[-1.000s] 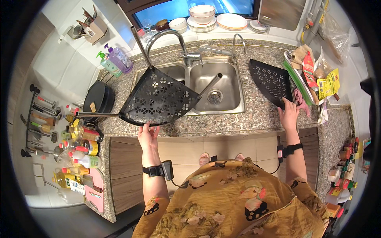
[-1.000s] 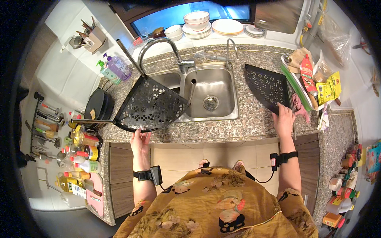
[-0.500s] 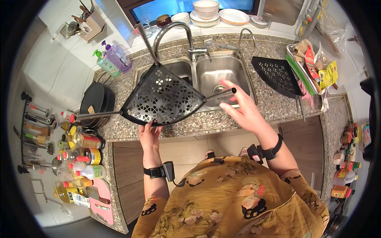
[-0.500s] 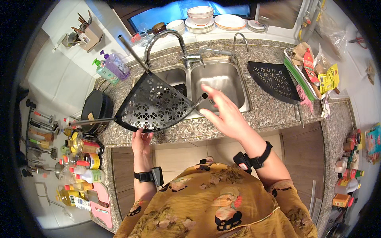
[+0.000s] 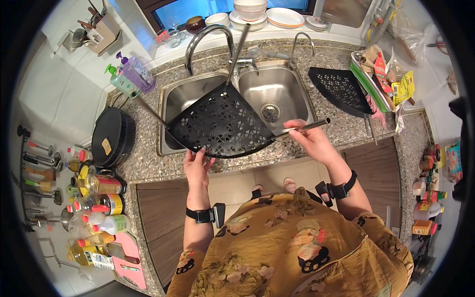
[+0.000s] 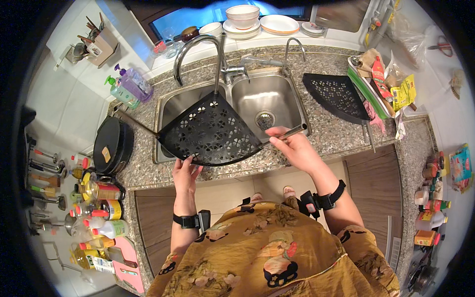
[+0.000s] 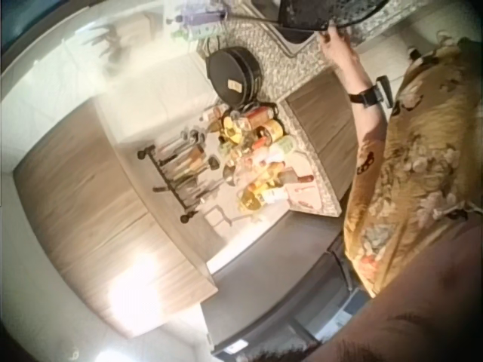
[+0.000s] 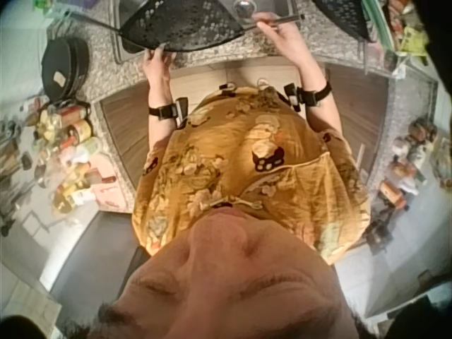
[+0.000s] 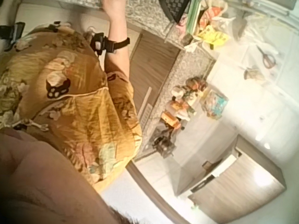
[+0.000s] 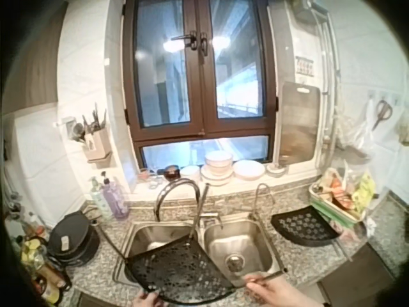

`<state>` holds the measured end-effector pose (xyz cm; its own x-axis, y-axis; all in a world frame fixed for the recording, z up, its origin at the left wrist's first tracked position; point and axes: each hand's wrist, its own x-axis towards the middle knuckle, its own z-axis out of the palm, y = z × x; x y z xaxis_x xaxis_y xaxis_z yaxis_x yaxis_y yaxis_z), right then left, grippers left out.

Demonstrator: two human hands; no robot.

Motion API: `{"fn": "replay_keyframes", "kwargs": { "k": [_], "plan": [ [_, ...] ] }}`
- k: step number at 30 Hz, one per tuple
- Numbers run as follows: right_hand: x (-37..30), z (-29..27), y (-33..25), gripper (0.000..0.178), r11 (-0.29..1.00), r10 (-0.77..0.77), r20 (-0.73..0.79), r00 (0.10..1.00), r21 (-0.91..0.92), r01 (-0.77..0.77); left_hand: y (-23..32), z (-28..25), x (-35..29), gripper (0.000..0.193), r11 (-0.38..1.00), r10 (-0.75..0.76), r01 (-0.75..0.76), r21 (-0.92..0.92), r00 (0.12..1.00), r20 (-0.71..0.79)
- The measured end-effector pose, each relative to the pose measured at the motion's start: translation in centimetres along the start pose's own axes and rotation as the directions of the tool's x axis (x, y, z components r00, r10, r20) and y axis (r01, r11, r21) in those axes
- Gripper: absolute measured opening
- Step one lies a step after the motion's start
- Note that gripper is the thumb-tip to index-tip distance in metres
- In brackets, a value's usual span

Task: The person removes various condiment bottles and packets from a corner shelf unit and places them on the countertop. They then disassemble the shelf unit, wash the parts in the sink, and reassemble the unit.

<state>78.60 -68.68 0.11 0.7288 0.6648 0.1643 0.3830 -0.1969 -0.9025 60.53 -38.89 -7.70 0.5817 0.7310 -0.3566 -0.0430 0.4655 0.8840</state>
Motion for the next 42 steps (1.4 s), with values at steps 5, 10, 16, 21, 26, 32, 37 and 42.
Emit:
{"fn": "replay_keyframes", "kwargs": {
  "k": [5, 10, 16, 21, 26, 32, 37, 42],
  "plan": [
    [0.9, -1.2, 2.1, 0.028, 0.932, 0.293, 0.023, 0.956, 0.217, -0.291, 0.5, 3.1, 1.1, 0.03, 0.987, 0.14, -0.134, 0.084, 0.988, -0.061],
    [2.5, -1.4, 7.5, 0.047, 0.818, 0.561, -0.111, 0.82, 0.225, -0.529, 0.5, 6.6, 1.6, 0.048, 0.937, 0.32, -0.304, 0.173, 0.945, -0.072],
    [1.9, 0.3, 4.3, 0.038, 0.962, 0.233, -0.173, 0.957, -0.1, -0.253, -3.0, 7.6, 5.0, 0.061, 0.719, 0.626, -0.544, 0.432, 0.778, -0.062],
    [1.6, 2.7, -10.6, 0.03, 0.6, -0.622, 0.006, 0.783, -0.639, 0.481, -3.6, 9.4, 3.4, 0.064, 0.637, 0.704, -0.614, 0.466, 0.71, -0.025],
    [9.4, 7.3, -12.8, 0.044, 0.052, -0.673, 0.241, 0.699, -0.927, 0.37, -4.4, 10.1, 1.0, 0.074, 0.566, 0.725, -0.616, 0.548, 0.689, 0.025],
    [9.7, 7.2, -9.1, 0.009, 0.311, -0.51, 0.308, 0.803, -0.805, 0.506, -1.7, 9.1, -2.0, 0.109, 0.55, 0.664, -0.616, 0.564, 0.732, 0.153],
    [5.7, 7.0, -7.6, 0.01, 0.278, -0.583, 0.32, 0.747, -0.785, 0.554, 5.8, 10.6, -3.4, 0.063, -0.248, 0.522, -0.787, 0.565, 0.383, 0.762],
    [3.4, 7.1, -7.3, 0.014, 0.371, -0.411, 0.367, 0.834, -0.768, 0.521, 5.6, 11.3, -4.3, 0.034, -0.225, 0.423, -0.804, 0.551, 0.429, 0.799]
  ]
}}
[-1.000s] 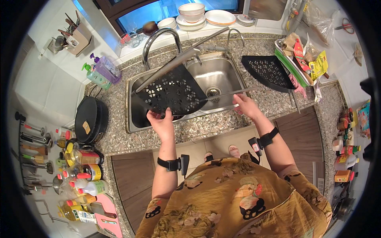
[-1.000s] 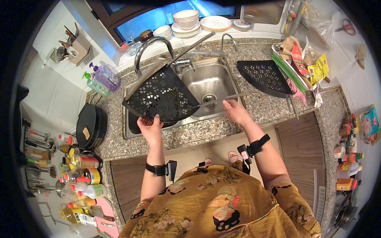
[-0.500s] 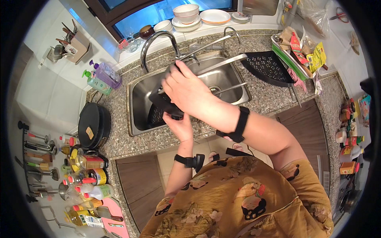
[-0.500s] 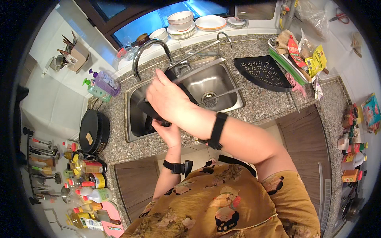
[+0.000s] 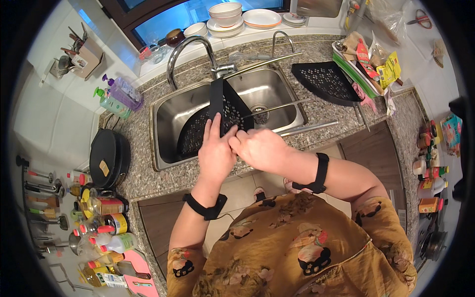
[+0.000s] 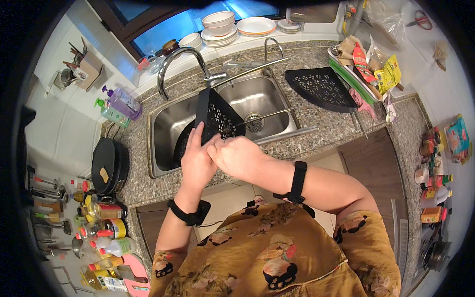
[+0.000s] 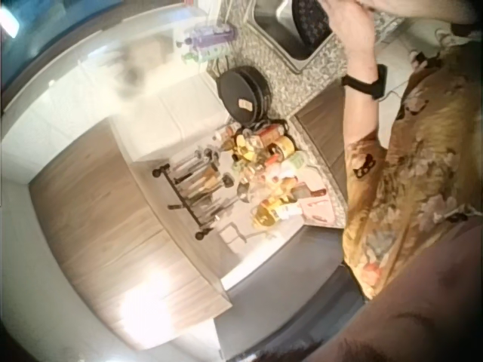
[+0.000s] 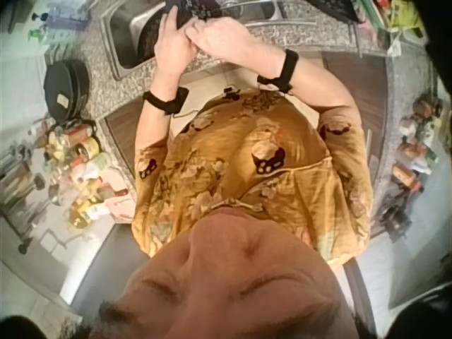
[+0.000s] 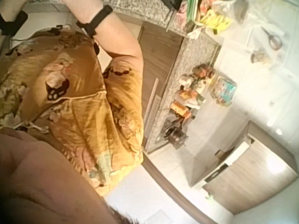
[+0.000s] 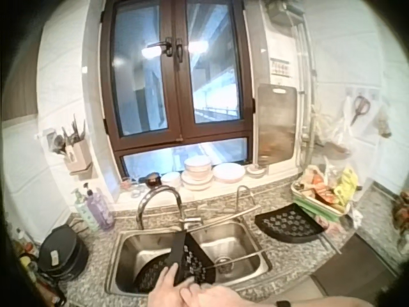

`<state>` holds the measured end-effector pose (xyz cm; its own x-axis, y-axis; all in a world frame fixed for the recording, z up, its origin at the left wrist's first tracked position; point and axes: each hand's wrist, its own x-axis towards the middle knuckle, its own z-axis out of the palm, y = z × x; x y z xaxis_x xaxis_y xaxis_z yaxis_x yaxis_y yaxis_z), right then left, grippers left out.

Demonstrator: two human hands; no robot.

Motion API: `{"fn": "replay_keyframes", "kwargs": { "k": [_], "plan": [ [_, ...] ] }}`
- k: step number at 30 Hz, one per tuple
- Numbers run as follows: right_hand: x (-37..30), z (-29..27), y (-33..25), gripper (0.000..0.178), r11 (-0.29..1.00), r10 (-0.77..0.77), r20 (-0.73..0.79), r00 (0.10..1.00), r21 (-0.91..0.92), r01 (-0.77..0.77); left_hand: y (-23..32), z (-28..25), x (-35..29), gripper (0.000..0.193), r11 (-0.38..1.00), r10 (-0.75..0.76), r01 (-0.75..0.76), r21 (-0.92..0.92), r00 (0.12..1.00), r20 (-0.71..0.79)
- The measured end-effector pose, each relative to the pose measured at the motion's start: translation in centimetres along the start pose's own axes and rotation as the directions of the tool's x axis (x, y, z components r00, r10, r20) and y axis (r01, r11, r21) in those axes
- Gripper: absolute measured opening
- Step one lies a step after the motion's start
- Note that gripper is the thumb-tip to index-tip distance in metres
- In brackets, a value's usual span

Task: The person removes various condiment bottles and packets from a corner shelf unit and places them on the countertop. They then disassemble the shelf unit, wash the parts in the sink, and reassemble the unit.

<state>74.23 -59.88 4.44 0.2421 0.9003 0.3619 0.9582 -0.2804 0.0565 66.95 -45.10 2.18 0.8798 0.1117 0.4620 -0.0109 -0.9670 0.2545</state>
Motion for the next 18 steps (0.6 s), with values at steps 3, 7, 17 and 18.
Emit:
{"fn": "replay_keyframes", "kwargs": {
  "k": [3, 7, 17, 18],
  "plan": [
    [-1.3, -0.9, -0.2, 0.022, 0.993, 0.024, 0.18, 0.983, 0.108, -0.044, 0.7, 1.0, -1.7, 0.027, 0.999, -0.046, 0.046, -0.004, 0.999, -0.022],
    [-2.2, -2.5, 0.1, 0.025, 0.94, 0.056, 0.393, 0.918, 0.289, -0.181, 2.5, 1.6, -3.1, 0.017, 0.996, -0.069, 0.071, 0.062, 0.997, -0.04],
    [-1.8, -2.8, 0.8, 0.03, 0.94, 0.038, 0.386, 0.922, 0.299, -0.164, 2.2, 1.2, -2.7, 0.014, 0.996, -0.066, 0.069, 0.062, 0.997, -0.044],
    [-2.0, -1.9, 0.9, 0.03, 0.962, 0.01, 0.286, 0.958, 0.258, -0.088, 2.0, 1.3, -2.5, 0.013, 0.996, -0.066, 0.07, 0.052, 0.995, -0.074]
  ]
}}
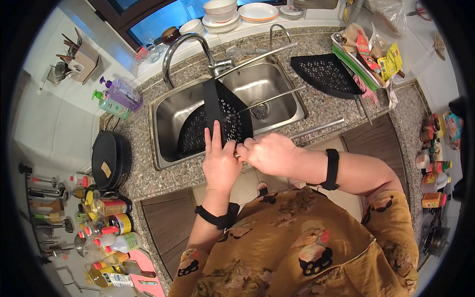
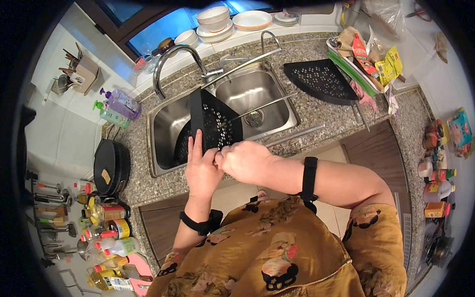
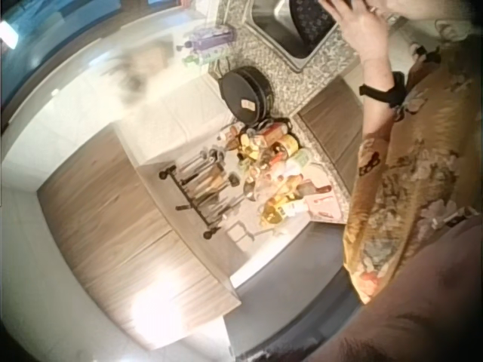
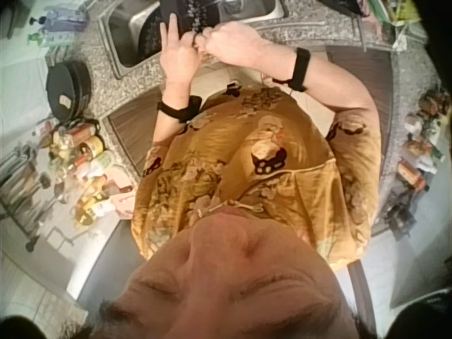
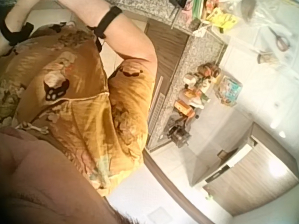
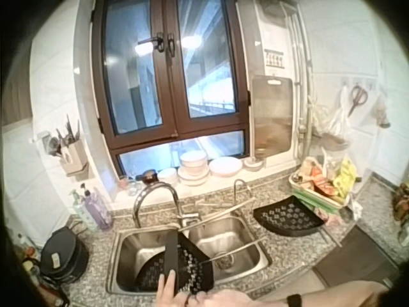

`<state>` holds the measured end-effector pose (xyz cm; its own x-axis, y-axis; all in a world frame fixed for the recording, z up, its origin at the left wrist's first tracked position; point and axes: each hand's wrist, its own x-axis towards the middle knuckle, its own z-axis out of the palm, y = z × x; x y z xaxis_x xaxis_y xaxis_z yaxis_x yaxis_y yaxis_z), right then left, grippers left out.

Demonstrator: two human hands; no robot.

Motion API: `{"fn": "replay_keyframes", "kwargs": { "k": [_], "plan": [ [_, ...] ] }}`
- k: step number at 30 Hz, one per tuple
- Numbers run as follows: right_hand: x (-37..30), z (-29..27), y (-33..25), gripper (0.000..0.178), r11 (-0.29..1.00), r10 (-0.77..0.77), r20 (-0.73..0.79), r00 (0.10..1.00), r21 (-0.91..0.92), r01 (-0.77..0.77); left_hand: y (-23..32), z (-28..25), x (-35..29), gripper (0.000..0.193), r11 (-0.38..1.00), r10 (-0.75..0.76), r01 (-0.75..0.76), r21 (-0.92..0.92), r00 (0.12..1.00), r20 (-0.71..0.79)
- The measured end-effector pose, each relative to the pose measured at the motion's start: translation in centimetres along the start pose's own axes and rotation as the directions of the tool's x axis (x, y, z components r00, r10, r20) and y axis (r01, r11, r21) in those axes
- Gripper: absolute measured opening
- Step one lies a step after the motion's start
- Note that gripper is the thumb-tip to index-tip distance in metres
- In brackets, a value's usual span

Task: The person removes various condiment bottles and packets from a corner shelf unit and places them on the countertop. They then disassemble the shelf unit, wash the parts in the sink, and reassemble the unit.

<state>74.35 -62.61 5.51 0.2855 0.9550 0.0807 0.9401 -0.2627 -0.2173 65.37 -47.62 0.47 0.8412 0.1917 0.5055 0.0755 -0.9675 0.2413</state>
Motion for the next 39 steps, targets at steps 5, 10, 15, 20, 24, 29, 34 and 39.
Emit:
{"fn": "replay_keyframes", "kwargs": {
  "k": [5, 10, 15, 20, 24, 29, 34, 39],
  "plan": [
    [0.7, -1.3, 1.1, 0.03, 0.94, 0.114, 0.287, 0.951, 0.278, -0.197, 0.1, 0.6, -0.3, 0.011, 0.996, 0.039, -0.044, 0.074, 0.998, 0.056],
    [1.3, -1.1, 4.0, 0.036, 0.784, 0.021, 0.432, 0.901, 0.552, -0.283, 1.0, 1.3, 0.3, 0.012, 0.996, 0.037, -0.044, 0.079, 0.995, 0.088],
    [0.8, -1.1, 3.5, 0.02, 0.935, -0.235, -0.125, 0.964, -0.299, 0.19, 0.1, 1.4, 1.6, 0.02, 0.998, -0.043, 0.042, 0.039, 0.999, 0.023],
    [0.2, 0.4, 4.4, 0.013, 0.936, -0.294, -0.338, 0.894, -0.29, 0.199, 0.2, 1.8, 1.3, 0.028, 0.997, -0.077, 0.078, -0.003, 0.992, 0.098],
    [0.7, -1.3, 4.0, 0.032, 0.998, -0.059, -0.053, 0.997, -0.016, 0.058, 0.6, 1.6, 1.4, 0.019, 0.997, -0.079, 0.076, 0.029, 0.991, 0.111],
    [2.0, -2.5, 5.4, 0.039, 0.934, 0.043, 0.44, 0.897, 0.3, -0.192, 0.8, 2.0, 1.5, 0.01, 0.998, 0.011, -0.015, 0.064, 0.998, 0.056],
    [1.4, -2.2, 7.3, 0.042, 0.869, 0.006, 0.469, 0.883, 0.435, -0.237, 1.8, 1.6, 2.3, 0.011, 0.999, -0.02, 0.016, 0.036, 0.994, 0.11],
    [-4.0, -9.2, 13.3, 0.014, 0.873, -0.091, -0.157, 0.983, -0.487, 0.003, -8.5, 0.7, -0.2, 0.006, 0.955, -0.295, 0.295, 0.012, 0.955, 0.01]
  ]
}}
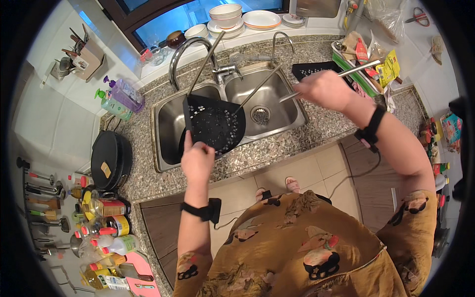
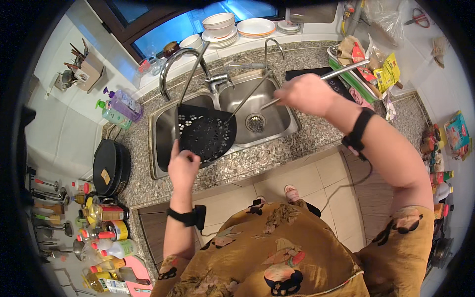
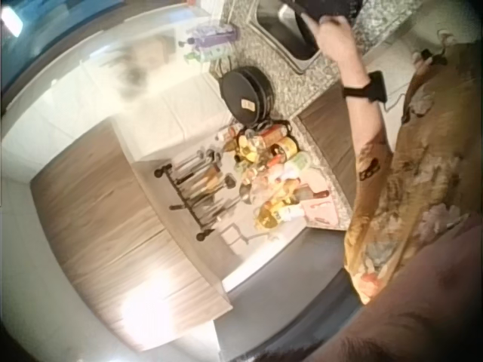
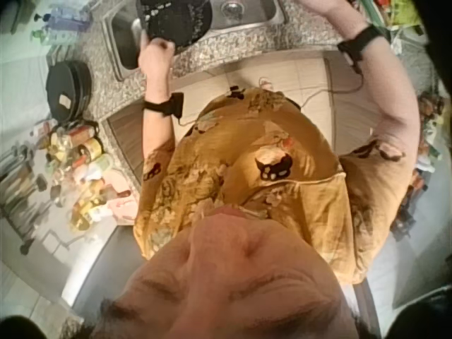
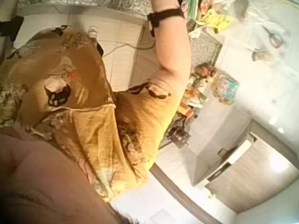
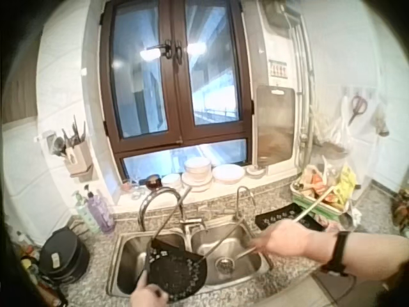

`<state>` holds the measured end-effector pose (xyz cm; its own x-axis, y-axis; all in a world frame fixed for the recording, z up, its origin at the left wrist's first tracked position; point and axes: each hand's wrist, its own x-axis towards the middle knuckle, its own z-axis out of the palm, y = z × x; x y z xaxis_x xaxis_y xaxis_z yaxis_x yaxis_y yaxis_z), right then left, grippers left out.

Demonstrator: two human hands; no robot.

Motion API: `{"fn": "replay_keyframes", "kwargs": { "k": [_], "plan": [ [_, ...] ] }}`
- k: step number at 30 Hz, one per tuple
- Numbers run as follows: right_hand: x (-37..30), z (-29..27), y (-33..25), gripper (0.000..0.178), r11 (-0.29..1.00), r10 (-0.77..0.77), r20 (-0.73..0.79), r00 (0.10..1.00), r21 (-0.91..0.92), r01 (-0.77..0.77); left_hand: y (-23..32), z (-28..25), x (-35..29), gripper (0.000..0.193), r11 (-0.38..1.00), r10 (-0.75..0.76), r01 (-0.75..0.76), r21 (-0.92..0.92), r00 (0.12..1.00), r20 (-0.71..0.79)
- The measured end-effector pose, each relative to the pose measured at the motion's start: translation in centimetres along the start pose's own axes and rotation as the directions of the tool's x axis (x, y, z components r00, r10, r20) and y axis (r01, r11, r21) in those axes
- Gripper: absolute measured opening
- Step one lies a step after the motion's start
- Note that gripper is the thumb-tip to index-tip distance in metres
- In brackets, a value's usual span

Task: The person removes various condiment bottles and packets from a corner shelf unit and places them on the countertop. They then disassemble the shelf unit, wash the parts in the sink, and reassemble the unit.

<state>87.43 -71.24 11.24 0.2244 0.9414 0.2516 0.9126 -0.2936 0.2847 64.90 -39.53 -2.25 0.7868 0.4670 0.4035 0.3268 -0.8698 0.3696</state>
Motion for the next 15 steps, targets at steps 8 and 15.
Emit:
{"fn": "replay_keyframes", "kwargs": {
  "k": [8, 15],
  "plan": [
    [5.8, 2.4, -3.1, 0.012, 0.976, 0.161, -0.181, 0.97, 0.175, -0.129, 2.1, -1.3, -2.5, 0.014, 0.973, 0.218, -0.208, 0.098, 0.971, -0.102],
    [13.9, 6.0, -5.3, 0.034, 0.975, 0.217, 0.165, 0.962, -0.084, -0.206, 2.8, -0.8, -4.4, 0.026, 0.923, 0.345, -0.336, 0.187, 0.939, -0.016]
  ]
}}
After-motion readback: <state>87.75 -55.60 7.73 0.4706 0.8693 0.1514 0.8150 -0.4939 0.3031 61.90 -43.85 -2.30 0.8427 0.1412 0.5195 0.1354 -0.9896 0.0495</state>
